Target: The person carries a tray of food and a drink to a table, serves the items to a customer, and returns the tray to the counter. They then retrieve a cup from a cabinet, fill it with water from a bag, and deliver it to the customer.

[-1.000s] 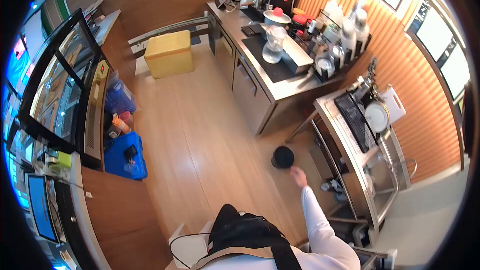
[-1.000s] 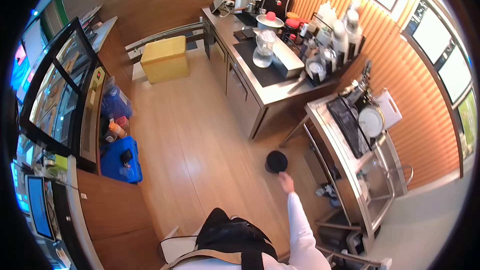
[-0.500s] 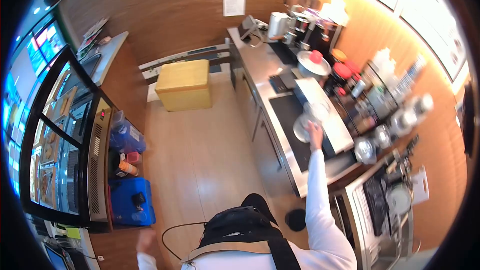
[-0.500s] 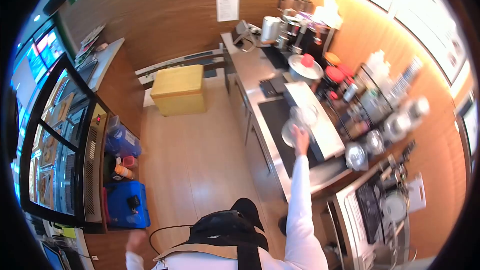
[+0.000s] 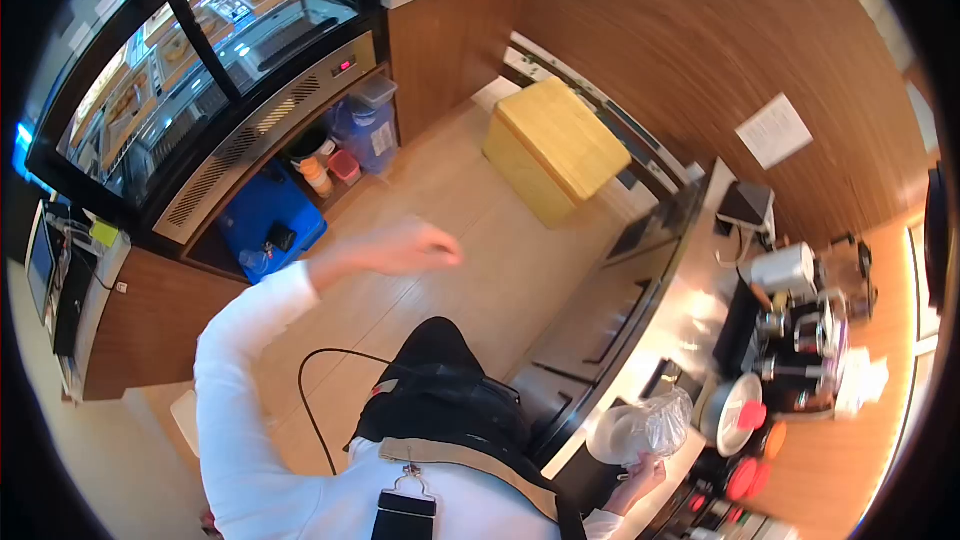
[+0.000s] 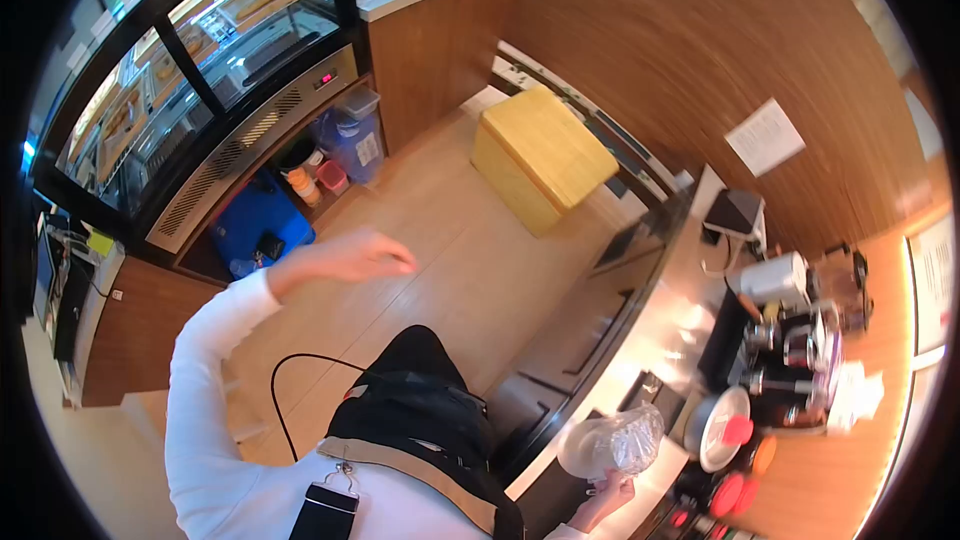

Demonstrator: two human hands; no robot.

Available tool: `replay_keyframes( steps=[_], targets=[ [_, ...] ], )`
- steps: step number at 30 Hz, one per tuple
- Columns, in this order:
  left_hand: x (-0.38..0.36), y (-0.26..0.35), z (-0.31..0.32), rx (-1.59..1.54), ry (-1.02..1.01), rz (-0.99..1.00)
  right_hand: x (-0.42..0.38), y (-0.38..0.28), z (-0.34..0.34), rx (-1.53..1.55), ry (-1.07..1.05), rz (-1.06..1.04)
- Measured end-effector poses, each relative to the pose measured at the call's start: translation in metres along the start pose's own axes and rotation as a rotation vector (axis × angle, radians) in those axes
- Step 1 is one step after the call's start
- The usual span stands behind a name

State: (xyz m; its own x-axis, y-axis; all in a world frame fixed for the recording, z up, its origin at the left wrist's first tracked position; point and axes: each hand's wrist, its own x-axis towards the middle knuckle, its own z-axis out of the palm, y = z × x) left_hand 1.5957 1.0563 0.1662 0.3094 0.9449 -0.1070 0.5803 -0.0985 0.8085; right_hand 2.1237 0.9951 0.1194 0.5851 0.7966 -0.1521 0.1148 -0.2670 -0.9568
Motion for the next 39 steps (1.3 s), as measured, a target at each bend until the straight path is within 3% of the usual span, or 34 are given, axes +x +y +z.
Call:
replay_keyframes(
  steps=[5,7,10,13,15,17,18,20,23,26,29,32,34,36,39],
  targets=[
    [0.162,-0.014,0.047,-0.307,-0.010,0.163,0.047,-0.046,0.166,-0.021,-0.393,-0.079],
    [0.220,-0.041,0.063,-0.620,0.034,0.104,0.069,-0.043,0.243,-0.132,-0.479,-0.178],
    [0.249,-0.053,0.016,-0.963,0.013,-0.092,0.084,-0.053,0.365,-0.187,-0.706,-0.228],
    [0.266,-0.119,-0.003,-1.112,0.607,0.049,0.094,-0.056,0.469,-0.245,-0.994,-0.182],
    [0.261,-0.158,-0.040,-1.061,0.870,-0.070,0.107,-0.036,0.532,-0.278,-1.185,-0.168],
    [0.247,-0.174,-0.084,-0.555,1.133,-0.161,0.086,-0.059,0.589,-0.189,-1.351,-0.025],
    [0.242,-0.188,-0.094,-0.260,1.119,-0.122,0.088,-0.055,0.615,-0.120,-1.416,0.104],
    [0.234,-0.214,-0.105,0.328,1.038,-0.053,0.095,-0.026,0.668,0.018,-1.540,0.375],
    [0.238,-0.244,-0.087,0.511,0.805,-0.092,0.092,0.021,0.739,0.045,-1.604,0.395],
    [0.250,-0.287,-0.061,0.518,0.900,-0.253,0.078,0.039,0.802,-0.197,-1.744,0.192],
    [0.250,-0.363,-0.038,0.461,0.983,-0.258,0.064,0.088,0.860,-0.296,-1.785,0.120],
    [0.235,-0.479,0.005,0.346,1.355,-0.458,0.066,0.172,0.917,-0.316,-1.863,0.129],
    [0.236,-0.561,0.026,0.127,1.596,-0.786,0.070,0.250,0.959,-0.345,-1.884,0.057],
    [0.234,-0.634,0.043,-0.078,1.629,-0.886,0.072,0.314,0.988,-0.375,-1.894,0.051],
    [0.233,-0.747,0.077,-0.370,1.698,-0.833,0.065,0.379,1.027,-0.400,-1.906,0.119]
  ],
)
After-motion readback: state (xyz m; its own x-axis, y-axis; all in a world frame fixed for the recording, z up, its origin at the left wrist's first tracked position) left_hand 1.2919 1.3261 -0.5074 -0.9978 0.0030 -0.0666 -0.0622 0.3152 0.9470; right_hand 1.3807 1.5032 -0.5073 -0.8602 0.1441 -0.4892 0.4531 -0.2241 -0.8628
